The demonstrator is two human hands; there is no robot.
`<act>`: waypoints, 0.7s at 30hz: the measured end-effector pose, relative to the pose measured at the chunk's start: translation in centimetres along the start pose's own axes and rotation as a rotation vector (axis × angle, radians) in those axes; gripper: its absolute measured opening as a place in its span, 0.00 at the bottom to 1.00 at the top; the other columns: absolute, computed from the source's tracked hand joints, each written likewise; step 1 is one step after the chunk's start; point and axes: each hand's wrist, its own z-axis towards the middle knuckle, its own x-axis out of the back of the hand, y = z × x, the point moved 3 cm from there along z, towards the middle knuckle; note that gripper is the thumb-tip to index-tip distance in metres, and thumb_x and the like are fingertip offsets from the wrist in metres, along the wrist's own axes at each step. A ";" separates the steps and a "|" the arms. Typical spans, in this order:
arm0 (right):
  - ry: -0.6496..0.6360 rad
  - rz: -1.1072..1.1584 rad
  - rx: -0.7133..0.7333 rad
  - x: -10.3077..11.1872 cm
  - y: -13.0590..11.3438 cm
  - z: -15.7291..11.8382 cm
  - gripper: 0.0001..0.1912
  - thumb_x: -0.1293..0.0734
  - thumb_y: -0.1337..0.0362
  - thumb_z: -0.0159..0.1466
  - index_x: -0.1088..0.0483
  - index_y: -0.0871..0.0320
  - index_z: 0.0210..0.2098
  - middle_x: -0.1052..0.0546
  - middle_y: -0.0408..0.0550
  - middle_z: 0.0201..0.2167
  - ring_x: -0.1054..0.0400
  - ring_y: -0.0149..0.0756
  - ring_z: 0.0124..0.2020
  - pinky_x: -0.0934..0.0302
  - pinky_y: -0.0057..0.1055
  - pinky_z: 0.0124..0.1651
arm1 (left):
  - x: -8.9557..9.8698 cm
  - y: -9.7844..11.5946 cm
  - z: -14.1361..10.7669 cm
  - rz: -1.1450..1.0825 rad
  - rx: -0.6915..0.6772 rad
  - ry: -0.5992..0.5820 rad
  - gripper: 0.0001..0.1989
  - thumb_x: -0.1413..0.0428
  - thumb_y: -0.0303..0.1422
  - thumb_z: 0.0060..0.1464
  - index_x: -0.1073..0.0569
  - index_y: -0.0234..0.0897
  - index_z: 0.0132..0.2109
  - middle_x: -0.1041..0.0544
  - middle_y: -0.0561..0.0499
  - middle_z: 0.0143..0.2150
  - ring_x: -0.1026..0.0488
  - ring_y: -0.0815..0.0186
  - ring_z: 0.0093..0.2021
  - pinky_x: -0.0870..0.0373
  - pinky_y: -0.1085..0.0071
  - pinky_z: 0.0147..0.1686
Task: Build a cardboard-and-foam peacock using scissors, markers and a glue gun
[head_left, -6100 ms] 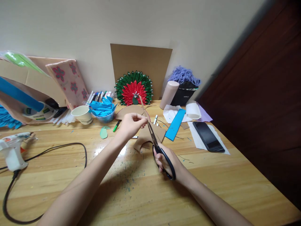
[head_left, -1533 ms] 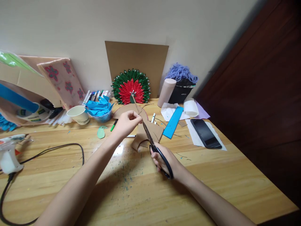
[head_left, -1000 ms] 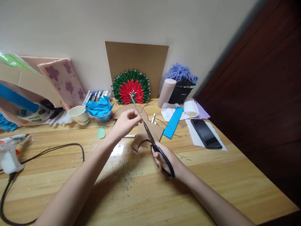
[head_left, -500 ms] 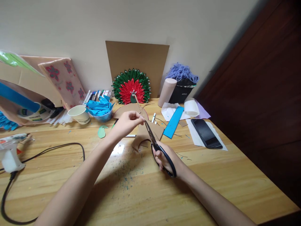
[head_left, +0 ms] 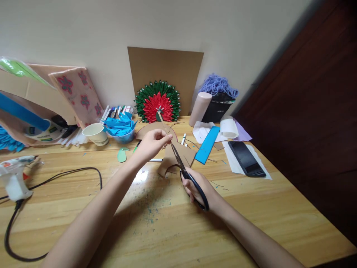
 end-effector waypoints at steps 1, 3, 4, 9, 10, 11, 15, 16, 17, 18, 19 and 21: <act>0.007 -0.007 -0.004 0.0 0.0 0.0 0.28 0.40 0.37 0.53 0.43 0.57 0.29 0.43 0.33 0.16 0.48 0.22 0.13 0.48 0.20 0.14 | 0.0 0.0 0.0 -0.010 0.005 -0.003 0.15 0.45 0.42 0.48 0.33 0.33 0.28 0.29 0.51 0.26 0.33 0.70 0.27 0.37 0.72 0.31; 0.016 -0.019 -0.015 0.0 0.1 -0.1 0.27 0.40 0.37 0.54 0.43 0.57 0.30 0.43 0.33 0.15 0.47 0.22 0.12 0.48 0.20 0.14 | 0.1 0.1 0.0 -0.013 0.010 -0.002 0.15 0.44 0.42 0.48 0.33 0.33 0.28 0.29 0.52 0.26 0.34 0.71 0.26 0.38 0.72 0.31; 0.017 -0.025 -0.020 0.0 0.1 -0.1 0.28 0.40 0.37 0.54 0.42 0.57 0.30 0.42 0.33 0.15 0.47 0.22 0.12 0.48 0.20 0.14 | 0.1 0.1 0.0 -0.008 0.009 0.004 0.15 0.44 0.42 0.48 0.32 0.33 0.28 0.30 0.52 0.26 0.34 0.71 0.26 0.38 0.73 0.30; 0.025 -0.036 -0.026 0.0 0.0 -0.2 0.28 0.40 0.36 0.53 0.42 0.57 0.30 0.42 0.33 0.14 0.47 0.22 0.11 0.50 0.20 0.13 | 0.2 0.3 -0.2 0.004 0.016 0.020 0.14 0.43 0.41 0.48 0.31 0.32 0.29 0.29 0.52 0.26 0.35 0.72 0.26 0.39 0.73 0.30; 0.025 -0.036 -0.025 -0.1 0.0 -0.2 0.28 0.40 0.36 0.53 0.42 0.57 0.30 0.42 0.33 0.14 0.47 0.22 0.11 0.50 0.20 0.13 | 0.2 0.3 -0.2 0.003 0.017 0.021 0.14 0.44 0.41 0.48 0.31 0.32 0.29 0.28 0.51 0.27 0.35 0.72 0.27 0.39 0.73 0.30; 0.025 -0.036 -0.023 -0.1 0.0 -0.2 0.28 0.41 0.36 0.53 0.42 0.57 0.30 0.42 0.33 0.13 0.47 0.22 0.11 0.50 0.19 0.13 | 0.2 0.3 -0.2 0.001 0.018 0.020 0.15 0.44 0.42 0.48 0.31 0.32 0.29 0.28 0.51 0.27 0.34 0.71 0.27 0.38 0.73 0.31; 0.032 -0.040 -0.025 -0.2 0.1 -0.1 0.28 0.41 0.36 0.54 0.42 0.57 0.29 0.42 0.33 0.12 0.47 0.23 0.10 0.51 0.19 0.12 | 0.1 0.2 -0.1 -0.051 0.035 0.002 0.15 0.43 0.42 0.47 0.30 0.31 0.28 0.26 0.49 0.28 0.31 0.71 0.29 0.34 0.71 0.34; 0.035 -0.038 -0.028 -0.2 0.2 -0.1 0.28 0.42 0.35 0.53 0.42 0.57 0.29 0.42 0.33 0.12 0.47 0.23 0.10 0.52 0.19 0.12 | 0.0 0.2 -0.1 -0.074 0.052 -0.003 0.16 0.42 0.42 0.47 0.30 0.31 0.28 0.26 0.49 0.28 0.30 0.71 0.29 0.34 0.71 0.34; 0.033 -0.033 -0.034 -0.2 0.3 -0.1 0.29 0.42 0.35 0.53 0.42 0.57 0.29 0.42 0.33 0.12 0.47 0.23 0.10 0.52 0.19 0.12 | -0.1 0.3 -0.1 -0.098 0.071 -0.005 0.15 0.42 0.42 0.47 0.30 0.31 0.29 0.26 0.49 0.28 0.30 0.71 0.28 0.33 0.72 0.34; 0.026 -0.023 -0.037 -0.3 0.3 -0.1 0.29 0.42 0.35 0.53 0.42 0.57 0.29 0.43 0.33 0.13 0.47 0.23 0.10 0.52 0.20 0.12 | -0.2 0.4 -0.2 -0.122 0.090 -0.006 0.15 0.42 0.41 0.47 0.31 0.31 0.28 0.26 0.49 0.28 0.30 0.71 0.27 0.33 0.72 0.33; 0.019 -0.012 -0.037 -0.3 0.4 -0.1 0.29 0.42 0.34 0.52 0.43 0.56 0.29 0.43 0.33 0.13 0.48 0.23 0.10 0.52 0.20 0.11 | -0.2 0.5 -0.2 -0.142 0.108 -0.004 0.15 0.41 0.40 0.47 0.31 0.31 0.28 0.25 0.48 0.28 0.30 0.72 0.27 0.32 0.72 0.32; 0.012 0.003 -0.026 -0.4 0.3 -0.1 0.30 0.42 0.33 0.51 0.43 0.56 0.28 0.43 0.33 0.13 0.48 0.23 0.10 0.52 0.20 0.12 | -0.4 0.6 -0.3 -0.167 0.137 0.002 0.14 0.41 0.39 0.47 0.32 0.31 0.28 0.25 0.48 0.28 0.29 0.72 0.25 0.32 0.73 0.30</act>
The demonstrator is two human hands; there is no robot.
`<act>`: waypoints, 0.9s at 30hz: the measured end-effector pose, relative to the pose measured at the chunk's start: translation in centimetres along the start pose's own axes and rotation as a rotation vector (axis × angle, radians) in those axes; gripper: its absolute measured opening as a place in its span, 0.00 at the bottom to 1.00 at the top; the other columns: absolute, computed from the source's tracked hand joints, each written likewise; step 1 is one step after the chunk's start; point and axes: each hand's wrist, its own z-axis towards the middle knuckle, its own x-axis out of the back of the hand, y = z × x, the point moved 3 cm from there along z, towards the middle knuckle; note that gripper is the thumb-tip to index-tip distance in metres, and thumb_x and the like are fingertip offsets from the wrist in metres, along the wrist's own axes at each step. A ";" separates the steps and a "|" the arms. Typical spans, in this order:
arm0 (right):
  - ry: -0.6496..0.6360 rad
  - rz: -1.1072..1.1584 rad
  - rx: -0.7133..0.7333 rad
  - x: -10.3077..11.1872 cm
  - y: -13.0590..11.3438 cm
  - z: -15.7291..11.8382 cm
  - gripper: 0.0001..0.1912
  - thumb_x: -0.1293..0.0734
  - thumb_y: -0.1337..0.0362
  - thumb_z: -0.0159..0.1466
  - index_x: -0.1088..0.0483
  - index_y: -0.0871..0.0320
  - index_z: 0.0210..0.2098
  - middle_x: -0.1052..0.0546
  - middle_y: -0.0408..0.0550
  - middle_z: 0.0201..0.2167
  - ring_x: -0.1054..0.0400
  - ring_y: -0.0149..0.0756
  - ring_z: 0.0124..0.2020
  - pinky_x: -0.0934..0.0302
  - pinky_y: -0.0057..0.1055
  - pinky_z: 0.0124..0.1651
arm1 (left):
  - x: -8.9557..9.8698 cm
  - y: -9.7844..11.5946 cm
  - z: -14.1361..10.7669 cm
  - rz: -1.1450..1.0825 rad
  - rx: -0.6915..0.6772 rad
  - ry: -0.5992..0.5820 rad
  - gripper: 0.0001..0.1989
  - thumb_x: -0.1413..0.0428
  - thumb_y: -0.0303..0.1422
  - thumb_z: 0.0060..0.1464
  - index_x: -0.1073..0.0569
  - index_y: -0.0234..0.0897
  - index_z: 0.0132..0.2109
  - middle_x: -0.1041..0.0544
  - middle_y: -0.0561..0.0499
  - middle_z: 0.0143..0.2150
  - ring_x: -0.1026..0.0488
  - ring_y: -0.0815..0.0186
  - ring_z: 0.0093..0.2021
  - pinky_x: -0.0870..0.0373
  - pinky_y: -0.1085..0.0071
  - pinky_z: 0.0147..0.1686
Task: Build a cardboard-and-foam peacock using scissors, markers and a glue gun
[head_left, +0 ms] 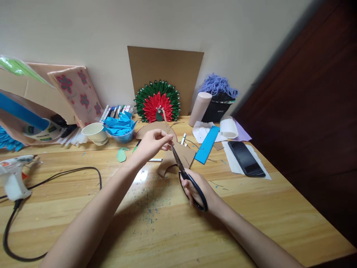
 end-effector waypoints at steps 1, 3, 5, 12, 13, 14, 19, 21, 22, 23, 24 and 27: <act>-0.003 0.004 0.009 0.0 -0.1 0.0 0.31 0.42 0.33 0.50 0.44 0.56 0.28 0.43 0.32 0.12 0.48 0.23 0.10 0.52 0.20 0.12 | 0.0 0.0 0.0 -0.003 0.008 0.006 0.13 0.41 0.38 0.47 0.32 0.31 0.28 0.25 0.49 0.28 0.29 0.73 0.25 0.32 0.73 0.30; -0.022 0.004 0.022 -0.1 -0.2 -0.1 0.32 0.44 0.31 0.49 0.44 0.56 0.29 0.44 0.32 0.12 0.47 0.24 0.10 0.51 0.21 0.12 | 0.0 0.1 -0.1 0.000 0.014 0.014 0.13 0.40 0.38 0.46 0.31 0.31 0.28 0.26 0.49 0.27 0.29 0.73 0.25 0.31 0.73 0.29; -0.063 0.012 0.023 -0.1 -0.3 -0.1 0.34 0.48 0.29 0.49 0.45 0.56 0.29 0.43 0.33 0.12 0.47 0.24 0.10 0.50 0.21 0.13 | 0.1 0.1 -0.1 0.010 0.014 0.003 0.13 0.40 0.38 0.46 0.31 0.30 0.28 0.26 0.50 0.27 0.29 0.73 0.25 0.31 0.74 0.30; -0.181 0.023 -0.006 0.5 -1.0 -0.4 0.36 0.50 0.27 0.46 0.46 0.56 0.27 0.44 0.33 0.12 0.49 0.22 0.11 0.48 0.21 0.13 | 0.5 0.1 -0.2 0.114 0.059 -0.137 0.12 0.40 0.38 0.46 0.29 0.31 0.28 0.26 0.51 0.25 0.30 0.74 0.26 0.31 0.75 0.33; -0.199 0.016 -0.015 0.6 -1.2 -0.5 0.36 0.50 0.27 0.46 0.46 0.57 0.27 0.44 0.33 0.12 0.50 0.22 0.11 0.48 0.21 0.13 | 0.6 0.2 -0.2 0.129 0.059 -0.168 0.12 0.41 0.38 0.46 0.29 0.31 0.29 0.26 0.51 0.25 0.29 0.73 0.26 0.32 0.75 0.33; -0.214 0.011 -0.025 0.6 -1.5 -0.6 0.36 0.49 0.28 0.47 0.46 0.57 0.27 0.44 0.32 0.12 0.51 0.22 0.10 0.49 0.21 0.13 | 0.7 0.1 -0.2 0.144 0.061 -0.200 0.13 0.41 0.38 0.46 0.29 0.31 0.28 0.26 0.51 0.25 0.29 0.73 0.26 0.32 0.74 0.33; -0.255 0.018 -0.076 0.9 -1.9 -0.7 0.34 0.44 0.29 0.46 0.47 0.56 0.26 0.45 0.31 0.12 0.52 0.20 0.10 0.50 0.20 0.12 | 1.1 -0.2 -0.3 0.237 0.065 -0.301 0.13 0.42 0.39 0.46 0.30 0.32 0.29 0.26 0.51 0.27 0.28 0.71 0.28 0.32 0.72 0.33; -0.271 0.025 -0.092 1.1 -1.2 -0.7 0.33 0.42 0.30 0.47 0.46 0.57 0.27 0.45 0.32 0.13 0.51 0.21 0.11 0.49 0.20 0.12 | 1.2 -0.3 -0.3 0.264 0.042 -0.335 0.12 0.42 0.39 0.46 0.30 0.32 0.30 0.27 0.51 0.28 0.29 0.70 0.29 0.32 0.71 0.34; -0.277 0.034 -0.104 1.2 -0.7 -0.7 0.32 0.41 0.32 0.48 0.45 0.57 0.27 0.44 0.32 0.13 0.50 0.21 0.11 0.49 0.20 0.11 | 1.2 -0.4 -0.3 0.275 0.028 -0.350 0.12 0.42 0.39 0.46 0.29 0.33 0.30 0.27 0.51 0.28 0.29 0.70 0.29 0.32 0.71 0.34; -0.278 0.044 -0.119 1.3 -0.1 -0.7 0.30 0.39 0.34 0.49 0.44 0.57 0.28 0.44 0.32 0.13 0.50 0.21 0.11 0.49 0.20 0.11 | 1.2 -0.4 -0.3 0.284 0.015 -0.363 0.12 0.42 0.39 0.46 0.29 0.33 0.30 0.27 0.51 0.28 0.29 0.70 0.29 0.32 0.70 0.34; -0.278 0.057 -0.140 1.4 0.4 -0.7 0.29 0.38 0.36 0.51 0.44 0.57 0.28 0.44 0.32 0.14 0.50 0.21 0.11 0.48 0.20 0.11 | 1.2 -0.4 -0.4 0.292 0.004 -0.373 0.12 0.42 0.39 0.46 0.29 0.33 0.29 0.27 0.51 0.27 0.30 0.69 0.28 0.32 0.70 0.34; -0.271 0.055 -0.176 1.7 1.4 -0.8 0.25 0.36 0.40 0.52 0.43 0.56 0.28 0.43 0.33 0.15 0.50 0.22 0.12 0.47 0.20 0.11 | 1.1 -0.4 -0.5 0.305 -0.014 -0.401 0.11 0.43 0.39 0.46 0.29 0.33 0.28 0.27 0.51 0.26 0.30 0.69 0.28 0.33 0.70 0.33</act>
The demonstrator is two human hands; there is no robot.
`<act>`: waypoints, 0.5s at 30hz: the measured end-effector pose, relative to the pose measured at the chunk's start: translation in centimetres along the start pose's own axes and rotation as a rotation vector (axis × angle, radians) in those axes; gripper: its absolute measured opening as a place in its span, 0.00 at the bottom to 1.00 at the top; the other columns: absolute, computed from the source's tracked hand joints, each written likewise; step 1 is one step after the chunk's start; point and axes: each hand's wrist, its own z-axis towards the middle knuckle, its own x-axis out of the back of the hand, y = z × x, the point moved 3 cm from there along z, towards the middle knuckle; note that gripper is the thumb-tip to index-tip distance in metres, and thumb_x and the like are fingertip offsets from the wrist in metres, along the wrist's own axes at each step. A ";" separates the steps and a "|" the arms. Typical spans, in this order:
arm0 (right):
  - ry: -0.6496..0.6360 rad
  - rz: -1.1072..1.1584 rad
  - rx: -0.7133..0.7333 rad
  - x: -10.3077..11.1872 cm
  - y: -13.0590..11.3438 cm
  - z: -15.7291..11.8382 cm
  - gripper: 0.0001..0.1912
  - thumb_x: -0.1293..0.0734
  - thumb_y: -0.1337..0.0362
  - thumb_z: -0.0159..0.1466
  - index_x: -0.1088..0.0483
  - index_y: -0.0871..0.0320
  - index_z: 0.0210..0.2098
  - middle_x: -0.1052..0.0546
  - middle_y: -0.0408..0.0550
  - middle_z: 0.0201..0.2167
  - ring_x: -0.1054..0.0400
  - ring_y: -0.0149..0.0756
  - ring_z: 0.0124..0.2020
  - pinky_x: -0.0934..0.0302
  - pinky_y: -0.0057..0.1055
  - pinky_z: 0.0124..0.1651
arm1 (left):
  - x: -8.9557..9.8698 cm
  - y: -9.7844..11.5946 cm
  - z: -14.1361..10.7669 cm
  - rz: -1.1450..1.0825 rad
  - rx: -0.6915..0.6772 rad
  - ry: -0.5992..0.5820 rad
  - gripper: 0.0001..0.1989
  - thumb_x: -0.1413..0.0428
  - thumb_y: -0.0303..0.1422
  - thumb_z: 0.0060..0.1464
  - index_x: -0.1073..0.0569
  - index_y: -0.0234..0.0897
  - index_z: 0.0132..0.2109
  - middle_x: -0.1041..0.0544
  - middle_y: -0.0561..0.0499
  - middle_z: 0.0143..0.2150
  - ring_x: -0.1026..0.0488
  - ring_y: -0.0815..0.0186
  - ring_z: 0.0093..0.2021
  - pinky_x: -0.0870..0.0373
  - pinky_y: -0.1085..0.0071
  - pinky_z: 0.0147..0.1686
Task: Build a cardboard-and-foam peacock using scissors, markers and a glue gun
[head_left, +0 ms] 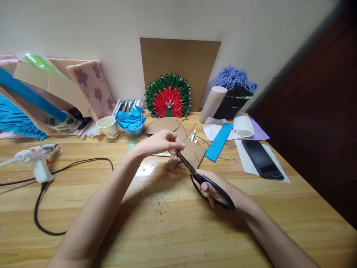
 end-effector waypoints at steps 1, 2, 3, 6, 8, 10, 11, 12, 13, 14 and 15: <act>0.003 -0.017 0.002 0.1 0.1 0.0 0.25 0.36 0.41 0.52 0.43 0.56 0.28 0.43 0.33 0.16 0.50 0.22 0.12 0.47 0.21 0.12 | -0.1 0.0 0.0 -0.002 -0.001 -0.012 0.12 0.43 0.39 0.46 0.29 0.34 0.27 0.26 0.51 0.27 0.29 0.68 0.28 0.33 0.70 0.33; 0.005 -0.034 0.005 0.1 0.0 -0.1 0.25 0.36 0.40 0.52 0.43 0.56 0.28 0.43 0.34 0.16 0.49 0.22 0.12 0.48 0.21 0.11 | -0.1 0.1 -0.1 -0.008 -0.001 -0.025 0.12 0.43 0.39 0.46 0.29 0.34 0.27 0.26 0.51 0.27 0.29 0.68 0.28 0.33 0.70 0.33; 0.007 -0.052 0.007 0.2 -0.1 -0.1 0.25 0.36 0.40 0.52 0.43 0.56 0.28 0.43 0.34 0.16 0.49 0.23 0.12 0.48 0.21 0.11 | -0.2 0.1 -0.1 -0.015 0.000 -0.037 0.12 0.43 0.39 0.47 0.29 0.34 0.27 0.26 0.51 0.27 0.29 0.68 0.28 0.33 0.70 0.33; 0.008 -0.076 -0.004 0.1 -0.4 -0.2 0.27 0.36 0.38 0.51 0.43 0.56 0.28 0.43 0.34 0.15 0.49 0.23 0.11 0.50 0.22 0.10 | -0.4 0.1 -0.1 -0.026 0.004 -0.063 0.11 0.43 0.38 0.47 0.29 0.34 0.26 0.26 0.50 0.27 0.29 0.69 0.28 0.33 0.71 0.32; 0.002 -0.081 -0.008 0.0 -0.7 -0.2 0.28 0.37 0.36 0.50 0.44 0.56 0.28 0.44 0.33 0.15 0.48 0.23 0.12 0.49 0.22 0.11 | -0.4 -0.1 0.0 -0.019 0.007 -0.062 0.11 0.43 0.38 0.47 0.29 0.33 0.26 0.25 0.49 0.27 0.29 0.69 0.28 0.33 0.71 0.32; -0.004 -0.098 0.004 -0.1 -0.9 -0.2 0.29 0.39 0.35 0.51 0.45 0.55 0.27 0.44 0.33 0.15 0.48 0.23 0.11 0.49 0.21 0.11 | -0.2 -0.4 0.2 -0.035 0.008 -0.025 0.11 0.43 0.38 0.47 0.28 0.33 0.27 0.24 0.49 0.27 0.29 0.69 0.28 0.33 0.71 0.33; -0.006 -0.114 0.016 -0.1 -1.1 -0.3 0.29 0.41 0.34 0.51 0.45 0.56 0.27 0.44 0.33 0.15 0.48 0.23 0.11 0.49 0.21 0.11 | 0.0 -0.5 0.3 -0.054 0.007 0.010 0.11 0.43 0.38 0.48 0.28 0.33 0.28 0.24 0.48 0.28 0.28 0.69 0.29 0.32 0.71 0.33; -0.004 -0.130 0.030 -0.1 -1.3 -0.4 0.29 0.42 0.34 0.52 0.45 0.56 0.27 0.44 0.33 0.15 0.48 0.23 0.11 0.50 0.21 0.12 | 0.1 -0.6 0.4 -0.074 0.005 0.055 0.11 0.44 0.38 0.48 0.28 0.33 0.29 0.24 0.48 0.28 0.28 0.69 0.29 0.32 0.71 0.34; 0.000 -0.144 0.046 -0.1 -1.4 -0.4 0.29 0.43 0.34 0.52 0.44 0.56 0.27 0.43 0.33 0.15 0.47 0.23 0.12 0.50 0.21 0.12 | 0.3 -0.7 0.5 -0.094 0.005 0.105 0.11 0.44 0.38 0.49 0.28 0.32 0.29 0.24 0.47 0.29 0.28 0.70 0.29 0.33 0.71 0.34; 0.005 -0.151 0.065 -0.1 -1.5 -0.5 0.30 0.44 0.33 0.52 0.44 0.56 0.28 0.43 0.33 0.15 0.47 0.23 0.12 0.50 0.21 0.13 | 0.6 -0.8 0.6 -0.113 0.010 0.159 0.11 0.44 0.37 0.49 0.28 0.32 0.29 0.24 0.47 0.29 0.29 0.70 0.29 0.33 0.72 0.33; 0.008 -0.152 0.083 0.0 -1.5 -0.5 0.31 0.45 0.33 0.53 0.43 0.57 0.29 0.42 0.34 0.14 0.48 0.23 0.12 0.50 0.21 0.13 | 0.7 -0.8 0.7 -0.126 0.020 0.209 0.11 0.45 0.37 0.50 0.28 0.32 0.29 0.24 0.47 0.28 0.29 0.71 0.28 0.33 0.73 0.32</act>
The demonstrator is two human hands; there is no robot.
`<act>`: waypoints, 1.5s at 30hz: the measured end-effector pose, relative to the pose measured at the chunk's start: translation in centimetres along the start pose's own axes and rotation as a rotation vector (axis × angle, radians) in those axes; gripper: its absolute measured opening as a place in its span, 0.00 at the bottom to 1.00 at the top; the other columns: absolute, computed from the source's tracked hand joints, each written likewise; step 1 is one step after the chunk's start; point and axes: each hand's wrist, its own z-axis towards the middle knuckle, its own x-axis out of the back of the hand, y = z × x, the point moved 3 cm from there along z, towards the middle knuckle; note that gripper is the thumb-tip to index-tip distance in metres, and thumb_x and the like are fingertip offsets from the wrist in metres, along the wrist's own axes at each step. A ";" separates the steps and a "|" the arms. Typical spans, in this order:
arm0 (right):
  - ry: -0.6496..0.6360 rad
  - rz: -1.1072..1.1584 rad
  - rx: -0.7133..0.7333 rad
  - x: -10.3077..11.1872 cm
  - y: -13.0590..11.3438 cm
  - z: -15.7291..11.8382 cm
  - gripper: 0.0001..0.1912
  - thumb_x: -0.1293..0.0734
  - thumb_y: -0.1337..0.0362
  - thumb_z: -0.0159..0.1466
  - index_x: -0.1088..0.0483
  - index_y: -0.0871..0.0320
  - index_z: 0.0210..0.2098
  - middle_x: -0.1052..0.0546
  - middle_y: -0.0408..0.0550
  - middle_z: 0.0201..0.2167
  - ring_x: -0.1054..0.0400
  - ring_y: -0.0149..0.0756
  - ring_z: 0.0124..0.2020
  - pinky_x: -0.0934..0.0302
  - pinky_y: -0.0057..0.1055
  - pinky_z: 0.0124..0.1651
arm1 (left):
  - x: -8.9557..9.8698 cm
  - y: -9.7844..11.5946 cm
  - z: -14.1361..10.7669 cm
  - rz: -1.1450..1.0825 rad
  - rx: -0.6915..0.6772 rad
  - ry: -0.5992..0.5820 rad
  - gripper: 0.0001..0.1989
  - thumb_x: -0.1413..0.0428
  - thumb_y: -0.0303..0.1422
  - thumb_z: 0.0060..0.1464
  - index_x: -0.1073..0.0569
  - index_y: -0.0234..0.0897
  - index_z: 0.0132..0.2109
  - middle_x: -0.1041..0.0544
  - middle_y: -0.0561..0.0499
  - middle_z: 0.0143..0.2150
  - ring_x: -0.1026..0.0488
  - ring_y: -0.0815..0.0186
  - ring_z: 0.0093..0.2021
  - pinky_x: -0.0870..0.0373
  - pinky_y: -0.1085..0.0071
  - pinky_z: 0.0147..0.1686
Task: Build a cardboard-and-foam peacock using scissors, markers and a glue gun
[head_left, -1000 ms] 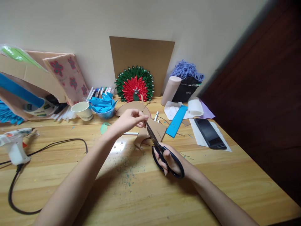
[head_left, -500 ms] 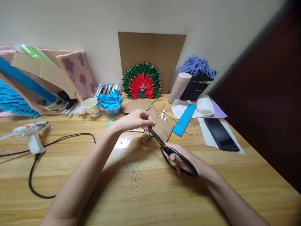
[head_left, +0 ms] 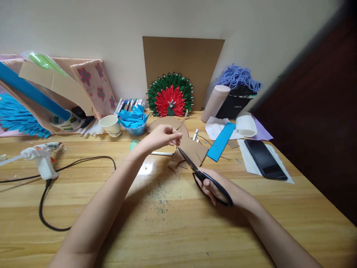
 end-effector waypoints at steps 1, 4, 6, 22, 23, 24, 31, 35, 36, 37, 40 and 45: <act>0.009 0.010 0.016 0.1 0.1 0.1 0.32 0.46 0.32 0.52 0.42 0.57 0.30 0.42 0.34 0.14 0.48 0.23 0.12 0.51 0.21 0.14 | 0.2 0.0 0.0 -0.007 0.010 0.047 0.10 0.45 0.36 0.51 0.29 0.31 0.29 0.24 0.48 0.27 0.30 0.72 0.27 0.34 0.73 0.31; 0.093 0.118 0.049 0.6 0.7 0.7 0.36 0.48 0.29 0.49 0.42 0.57 0.30 0.41 0.34 0.12 0.48 0.24 0.11 0.51 0.21 0.14 | 0.5 0.2 0.0 0.010 0.030 0.151 0.10 0.45 0.34 0.51 0.29 0.32 0.27 0.27 0.50 0.23 0.33 0.73 0.23 0.36 0.75 0.27; 0.180 0.259 0.054 1.3 1.1 1.3 0.38 0.48 0.26 0.43 0.43 0.56 0.28 0.42 0.34 0.11 0.49 0.25 0.09 0.50 0.23 0.12 | 0.7 0.3 -0.1 0.068 0.022 0.182 0.10 0.45 0.34 0.51 0.29 0.33 0.26 0.28 0.51 0.22 0.34 0.73 0.22 0.38 0.75 0.24; 0.738 0.415 0.268 7.0 -0.5 1.0 0.33 0.49 0.28 0.48 0.45 0.54 0.24 0.42 0.34 0.09 0.43 0.30 0.10 0.42 0.30 0.17 | -5.5 -2.8 2.6 0.887 -0.346 0.137 0.07 0.49 0.32 0.54 0.27 0.37 0.38 0.28 0.45 0.41 0.33 0.59 0.43 0.38 0.67 0.40; 0.740 0.424 0.276 7.0 -0.5 1.0 0.33 0.49 0.28 0.48 0.45 0.54 0.24 0.42 0.34 0.09 0.43 0.30 0.10 0.42 0.30 0.17 | -6.5 -2.8 2.9 0.874 -0.391 0.048 0.06 0.48 0.32 0.54 0.27 0.38 0.37 0.28 0.46 0.40 0.33 0.60 0.43 0.38 0.67 0.41; 0.744 0.431 0.281 7.0 -0.4 1.1 0.33 0.49 0.28 0.48 0.45 0.54 0.24 0.42 0.34 0.09 0.43 0.30 0.10 0.42 0.30 0.17 | -7.2 -2.8 3.3 0.867 -0.414 -0.017 0.05 0.47 0.31 0.53 0.27 0.38 0.35 0.29 0.47 0.39 0.33 0.60 0.43 0.38 0.67 0.41; 0.750 0.445 0.283 7.0 -0.3 1.2 0.33 0.51 0.29 0.50 0.45 0.54 0.24 0.42 0.33 0.09 0.42 0.29 0.10 0.40 0.28 0.16 | -8.2 -3.0 4.1 0.823 -0.382 -0.043 0.05 0.48 0.30 0.54 0.29 0.35 0.32 0.28 0.44 0.37 0.34 0.59 0.42 0.38 0.63 0.43; 0.788 0.353 0.208 6.6 -0.4 1.3 0.27 0.42 0.36 0.54 0.44 0.55 0.22 0.41 0.35 0.09 0.41 0.29 0.12 0.39 0.28 0.18 | -7.0 -2.6 2.6 0.512 -0.224 0.070 0.07 0.51 0.33 0.55 0.31 0.35 0.34 0.27 0.47 0.33 0.32 0.63 0.36 0.35 0.67 0.38; 0.820 0.303 0.196 6.6 -0.4 1.3 0.25 0.38 0.39 0.53 0.43 0.56 0.22 0.38 0.36 0.11 0.39 0.29 0.13 0.39 0.28 0.19 | -6.7 -2.4 2.1 0.445 -0.189 0.081 0.08 0.51 0.34 0.55 0.31 0.35 0.33 0.26 0.48 0.33 0.31 0.64 0.34 0.35 0.68 0.36; 0.861 0.255 0.196 6.5 -0.3 1.3 0.23 0.34 0.42 0.51 0.42 0.56 0.23 0.34 0.39 0.14 0.38 0.29 0.14 0.38 0.28 0.20 | -6.4 -2.1 1.7 0.392 -0.163 0.082 0.09 0.50 0.36 0.54 0.31 0.35 0.33 0.26 0.48 0.32 0.31 0.64 0.34 0.35 0.68 0.36; 0.919 0.147 0.227 6.2 -0.2 1.2 0.23 0.28 0.49 0.47 0.40 0.57 0.28 0.25 0.47 0.28 0.34 0.29 0.19 0.37 0.29 0.24 | -5.7 -1.3 0.5 0.310 -0.135 0.058 0.11 0.49 0.38 0.53 0.30 0.34 0.34 0.26 0.48 0.33 0.30 0.65 0.34 0.35 0.70 0.35; 0.876 -0.100 0.251 5.4 -0.7 0.8 0.19 0.29 0.51 0.51 0.39 0.57 0.29 0.24 0.49 0.30 0.32 0.35 0.28 0.37 0.33 0.35 | -5.2 -0.7 -0.3 0.304 -0.149 0.010 0.13 0.48 0.40 0.53 0.29 0.33 0.34 0.25 0.48 0.32 0.30 0.65 0.33 0.35 0.71 0.33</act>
